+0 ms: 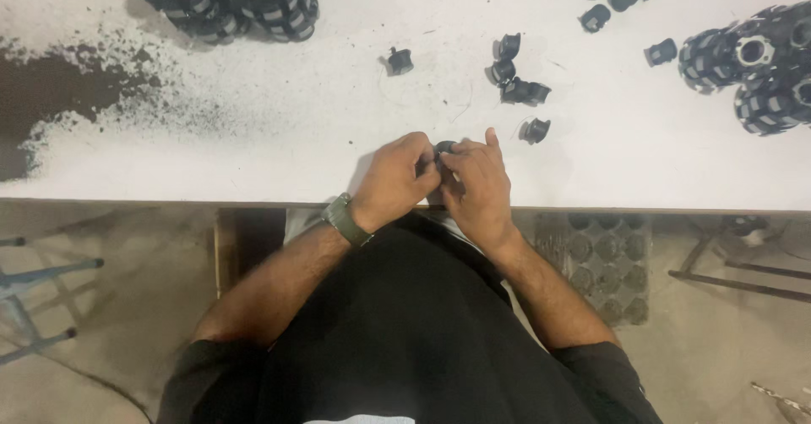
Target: The person sits at a white workbench and assembles wheels by hand, fitting black roller pieces into the slots of wheel hubs one at a time. They press each roller into place, set the finished wheel aside with a growing pile of completed wheels, and pick up the next hub to continue.
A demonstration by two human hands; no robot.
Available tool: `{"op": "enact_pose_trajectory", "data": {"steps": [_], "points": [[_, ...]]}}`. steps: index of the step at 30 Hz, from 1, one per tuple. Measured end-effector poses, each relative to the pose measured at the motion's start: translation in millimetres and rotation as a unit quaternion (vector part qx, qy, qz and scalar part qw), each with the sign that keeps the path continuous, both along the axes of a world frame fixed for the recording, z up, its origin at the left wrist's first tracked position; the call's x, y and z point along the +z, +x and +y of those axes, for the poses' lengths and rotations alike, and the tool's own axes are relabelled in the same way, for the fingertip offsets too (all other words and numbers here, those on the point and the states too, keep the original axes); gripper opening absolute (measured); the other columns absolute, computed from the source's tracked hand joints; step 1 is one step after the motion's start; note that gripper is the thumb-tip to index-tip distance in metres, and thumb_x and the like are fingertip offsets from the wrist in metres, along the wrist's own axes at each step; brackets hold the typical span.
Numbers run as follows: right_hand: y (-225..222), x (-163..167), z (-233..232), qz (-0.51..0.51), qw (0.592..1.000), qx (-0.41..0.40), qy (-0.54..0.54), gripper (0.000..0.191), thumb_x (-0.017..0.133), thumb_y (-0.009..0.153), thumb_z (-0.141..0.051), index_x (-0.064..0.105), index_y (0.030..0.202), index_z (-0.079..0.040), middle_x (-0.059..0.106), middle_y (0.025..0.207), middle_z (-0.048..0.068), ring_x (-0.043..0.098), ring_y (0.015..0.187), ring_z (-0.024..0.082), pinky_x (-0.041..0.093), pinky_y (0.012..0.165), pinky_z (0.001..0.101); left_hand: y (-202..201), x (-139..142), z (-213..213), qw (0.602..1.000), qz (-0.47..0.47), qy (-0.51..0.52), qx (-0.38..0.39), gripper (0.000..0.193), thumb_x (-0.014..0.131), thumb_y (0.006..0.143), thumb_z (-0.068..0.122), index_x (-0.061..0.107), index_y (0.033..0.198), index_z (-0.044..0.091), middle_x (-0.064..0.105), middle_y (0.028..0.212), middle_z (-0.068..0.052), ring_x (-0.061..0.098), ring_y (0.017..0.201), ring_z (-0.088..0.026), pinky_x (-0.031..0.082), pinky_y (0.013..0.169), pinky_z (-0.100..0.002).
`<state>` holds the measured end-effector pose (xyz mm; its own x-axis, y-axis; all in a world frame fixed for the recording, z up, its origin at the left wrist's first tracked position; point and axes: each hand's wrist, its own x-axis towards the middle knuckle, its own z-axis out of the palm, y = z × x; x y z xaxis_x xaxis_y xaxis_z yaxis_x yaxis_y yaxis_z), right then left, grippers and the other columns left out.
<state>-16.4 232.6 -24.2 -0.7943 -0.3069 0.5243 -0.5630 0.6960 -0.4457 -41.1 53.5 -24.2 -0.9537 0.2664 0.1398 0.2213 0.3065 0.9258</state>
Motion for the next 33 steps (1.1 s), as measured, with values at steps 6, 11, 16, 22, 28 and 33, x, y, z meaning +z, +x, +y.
{"op": "enact_pose_trajectory", "data": {"steps": [6, 11, 16, 22, 28, 33], "points": [[-33, 11, 35, -0.025, 0.999, -0.036, 0.002, 0.029, 0.071, 0.09, 0.005, 0.063, 0.116, -0.003, 0.064, 0.105, 0.01, 0.065, 0.101, 0.027, 0.029, 0.124, 0.0633, -55, 23, -12, 0.96, 0.19, -0.192, 0.078, 0.033, 0.077, 0.086, 0.017, 0.064, 0.112, 0.001, 0.064, 0.108, -0.016, 0.062, 0.095, -0.032, 0.052, 0.079, -0.045], [-29, 22, 40, 0.023, 0.997, -0.049, -0.058, 0.023, 0.064, 0.095, 0.007, 0.063, 0.115, -0.005, 0.065, 0.111, 0.011, 0.062, 0.111, 0.028, 0.026, 0.129, 0.0609, -120, 33, -33, 0.937, 0.216, -0.273, 0.022, 0.04, 0.075, 0.082, 0.015, 0.068, 0.12, 0.004, 0.067, 0.115, -0.013, 0.059, 0.107, -0.034, 0.049, 0.091, -0.046], [-6, 19, 30, -0.026, 0.999, -0.021, -0.001, 0.03, 0.073, 0.087, -0.003, 0.067, 0.115, -0.011, 0.062, 0.108, 0.008, 0.058, 0.121, 0.03, 0.022, 0.126, 0.0664, -76, 37, -26, 0.955, 0.061, -0.29, -0.019, 0.026, 0.077, 0.087, 0.02, 0.07, 0.11, 0.008, 0.072, 0.097, -0.01, 0.065, 0.09, -0.029, 0.051, 0.086, -0.044], [12, 3, 2, -0.1, 0.993, 0.033, 0.05, 0.057, 0.086, 0.074, -0.021, 0.065, 0.124, -0.006, 0.055, 0.117, 0.013, 0.05, 0.125, 0.035, 0.018, 0.117, 0.0745, 13, 38, -11, 0.979, -0.114, -0.169, 0.017, 0.035, 0.079, 0.085, 0.027, 0.068, 0.111, 0.007, 0.068, 0.075, -0.008, 0.066, 0.065, -0.021, 0.053, 0.06, -0.036], [9, 1, -5, -0.11, 0.991, 0.042, 0.058, 0.054, 0.083, 0.079, -0.02, 0.066, 0.128, -0.008, 0.052, 0.115, 0.012, 0.049, 0.123, 0.033, 0.018, 0.118, 0.0736, 29, 35, -37, 0.989, -0.09, -0.109, -0.042, 0.046, 0.07, 0.09, 0.015, 0.059, 0.135, 0.009, 0.069, 0.079, -0.006, 0.066, 0.067, -0.02, 0.053, 0.062, -0.035], [8, 0, -7, -0.118, 0.991, 0.029, 0.057, 0.048, 0.081, 0.083, -0.022, 0.067, 0.127, -0.009, 0.051, 0.113, 0.011, 0.049, 0.122, 0.032, 0.018, 0.119, 0.0729, 39, 46, -62, 0.964, -0.005, -0.265, -0.04, 0.05, 0.069, 0.091, 0.011, 0.058, 0.14, 0.01, 0.069, 0.091, -0.007, 0.067, 0.081, -0.023, 0.054, 0.073, -0.038]]}}
